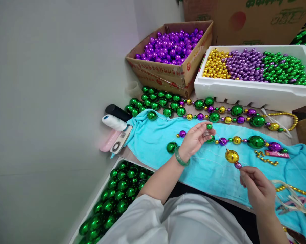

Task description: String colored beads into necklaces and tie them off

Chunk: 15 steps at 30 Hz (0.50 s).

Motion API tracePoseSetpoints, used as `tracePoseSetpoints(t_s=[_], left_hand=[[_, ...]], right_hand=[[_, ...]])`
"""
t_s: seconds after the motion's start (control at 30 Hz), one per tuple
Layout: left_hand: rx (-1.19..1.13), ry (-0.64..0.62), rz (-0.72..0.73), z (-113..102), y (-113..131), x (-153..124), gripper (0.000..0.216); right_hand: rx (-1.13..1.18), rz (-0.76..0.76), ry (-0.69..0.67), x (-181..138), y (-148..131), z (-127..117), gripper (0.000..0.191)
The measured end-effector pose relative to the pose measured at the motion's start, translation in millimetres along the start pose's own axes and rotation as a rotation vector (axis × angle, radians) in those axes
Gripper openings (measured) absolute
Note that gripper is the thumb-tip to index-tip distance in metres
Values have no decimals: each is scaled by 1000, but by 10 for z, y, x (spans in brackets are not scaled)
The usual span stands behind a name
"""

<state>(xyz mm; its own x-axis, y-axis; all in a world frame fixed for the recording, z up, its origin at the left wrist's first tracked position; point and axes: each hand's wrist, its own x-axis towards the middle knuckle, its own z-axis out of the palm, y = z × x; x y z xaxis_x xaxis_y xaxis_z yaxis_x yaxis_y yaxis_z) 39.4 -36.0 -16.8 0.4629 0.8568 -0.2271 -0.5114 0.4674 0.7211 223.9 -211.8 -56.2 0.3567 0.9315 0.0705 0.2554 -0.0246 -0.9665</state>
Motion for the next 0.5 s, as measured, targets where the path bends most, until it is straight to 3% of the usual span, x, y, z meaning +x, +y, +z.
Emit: tracePoseSetpoints(t_s=[0.27, 0.4, 0.5], left_hand=[[78, 30, -64, -85, -59, -6, 35], [149, 10, -128, -68, -162, -15, 40], [342, -64, -127, -22, -250, -38, 38]], right_hand=[[-43, 63, -52, 20, 88, -74, 13], [15, 118, -63, 44, 86, 26, 15], [96, 173, -47, 81, 98, 164, 19]])
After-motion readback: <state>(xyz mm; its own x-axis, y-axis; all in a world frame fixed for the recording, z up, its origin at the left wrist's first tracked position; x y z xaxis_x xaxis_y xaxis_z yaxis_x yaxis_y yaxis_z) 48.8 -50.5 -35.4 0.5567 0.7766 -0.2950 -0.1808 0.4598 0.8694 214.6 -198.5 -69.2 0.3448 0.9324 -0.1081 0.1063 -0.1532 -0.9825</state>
